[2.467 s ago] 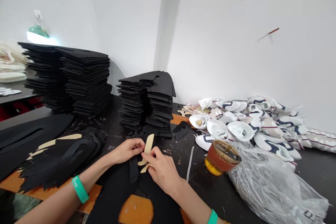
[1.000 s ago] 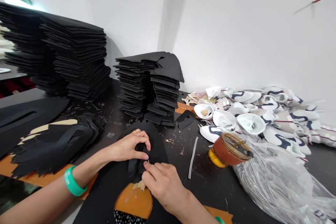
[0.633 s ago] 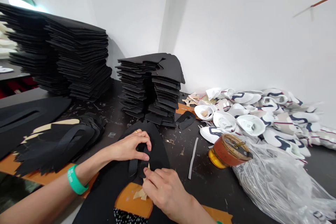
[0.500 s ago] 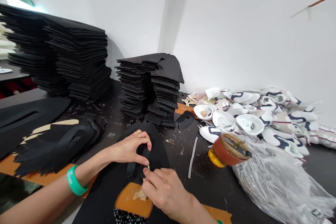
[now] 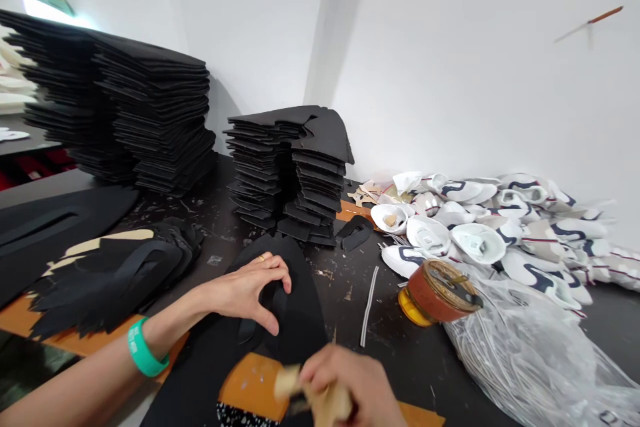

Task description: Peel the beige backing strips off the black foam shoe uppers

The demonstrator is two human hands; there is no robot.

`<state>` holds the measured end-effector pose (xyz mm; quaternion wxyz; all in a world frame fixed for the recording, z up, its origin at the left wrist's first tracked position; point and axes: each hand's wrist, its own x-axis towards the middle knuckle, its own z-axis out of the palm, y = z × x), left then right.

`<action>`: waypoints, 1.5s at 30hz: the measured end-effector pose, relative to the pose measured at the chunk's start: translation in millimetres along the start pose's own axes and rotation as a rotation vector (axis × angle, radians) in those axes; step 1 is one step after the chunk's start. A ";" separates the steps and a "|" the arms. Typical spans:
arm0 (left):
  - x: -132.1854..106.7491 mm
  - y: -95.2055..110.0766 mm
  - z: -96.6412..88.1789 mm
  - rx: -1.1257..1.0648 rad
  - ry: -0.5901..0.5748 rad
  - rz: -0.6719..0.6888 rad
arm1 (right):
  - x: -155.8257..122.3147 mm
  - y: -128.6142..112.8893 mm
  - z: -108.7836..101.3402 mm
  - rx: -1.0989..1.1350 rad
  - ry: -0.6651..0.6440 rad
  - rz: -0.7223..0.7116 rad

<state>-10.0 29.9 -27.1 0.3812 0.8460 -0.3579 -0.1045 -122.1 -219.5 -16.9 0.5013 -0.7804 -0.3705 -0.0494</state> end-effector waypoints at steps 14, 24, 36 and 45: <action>-10.4 -15.3 -27.2 -0.424 -0.092 -0.091 | 53.2 53.7 -21.5 -0.125 0.311 0.377; -2.5 -20.0 -25.2 -0.695 0.036 -0.232 | 99.5 46.3 60.7 -0.746 -0.138 -0.012; 1.0 -26.5 -24.1 -0.657 0.025 -0.299 | 53.1 39.4 57.1 -0.637 0.065 -0.287; -3.6 -28.3 -23.8 -0.544 -0.039 -0.242 | 39.3 37.4 59.7 -0.744 -0.083 -0.404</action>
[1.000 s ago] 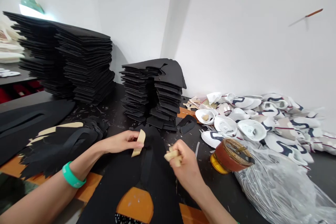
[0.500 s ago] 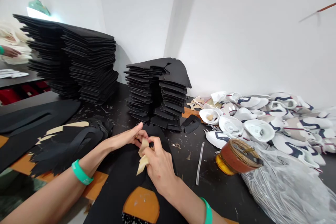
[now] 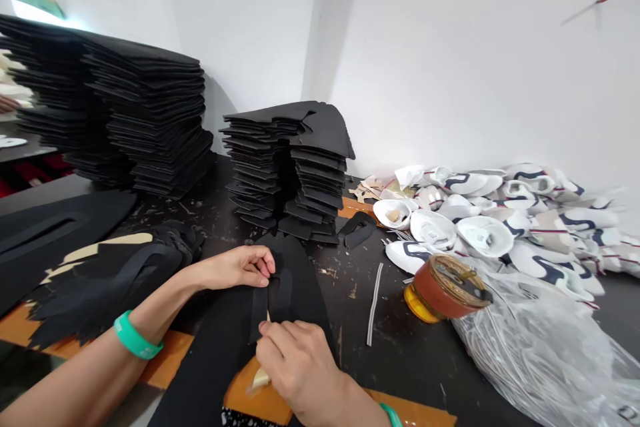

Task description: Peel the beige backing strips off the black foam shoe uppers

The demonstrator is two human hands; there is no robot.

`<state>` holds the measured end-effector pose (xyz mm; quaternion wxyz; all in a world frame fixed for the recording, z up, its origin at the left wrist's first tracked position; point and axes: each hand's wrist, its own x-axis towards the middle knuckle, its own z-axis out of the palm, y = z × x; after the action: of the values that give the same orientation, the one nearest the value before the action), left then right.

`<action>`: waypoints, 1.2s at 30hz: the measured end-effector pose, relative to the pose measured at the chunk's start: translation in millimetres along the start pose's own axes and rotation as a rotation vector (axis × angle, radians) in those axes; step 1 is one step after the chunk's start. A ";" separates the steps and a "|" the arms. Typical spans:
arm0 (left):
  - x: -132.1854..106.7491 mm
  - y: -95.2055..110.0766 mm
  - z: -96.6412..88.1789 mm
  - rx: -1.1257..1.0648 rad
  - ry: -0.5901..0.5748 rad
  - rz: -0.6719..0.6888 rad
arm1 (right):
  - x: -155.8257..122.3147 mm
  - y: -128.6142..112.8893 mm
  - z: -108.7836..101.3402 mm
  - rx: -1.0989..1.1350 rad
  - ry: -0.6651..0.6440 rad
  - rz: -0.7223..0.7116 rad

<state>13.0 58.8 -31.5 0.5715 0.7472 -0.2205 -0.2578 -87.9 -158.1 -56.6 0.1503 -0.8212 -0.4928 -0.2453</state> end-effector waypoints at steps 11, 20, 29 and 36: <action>-5.7 9.4 7.2 0.279 0.008 0.050 | 1.6 0.7 3.6 0.029 0.013 0.041; -13.0 16.3 12.0 0.494 -0.016 0.051 | -1.3 -3.3 -9.0 -0.042 -0.054 -0.059; -15.5 19.0 19.2 0.634 -0.032 0.108 | -8.0 -7.8 -10.0 0.027 -0.030 -0.077; -19.8 18.2 30.6 0.669 0.019 0.136 | -9.0 -9.8 -56.0 0.726 -0.197 0.133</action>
<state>-22.4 43.9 -17.8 0.3125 0.8793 -0.3368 -0.1255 -114.4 -187.5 -14.7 0.3989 -0.7642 -0.5056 0.0356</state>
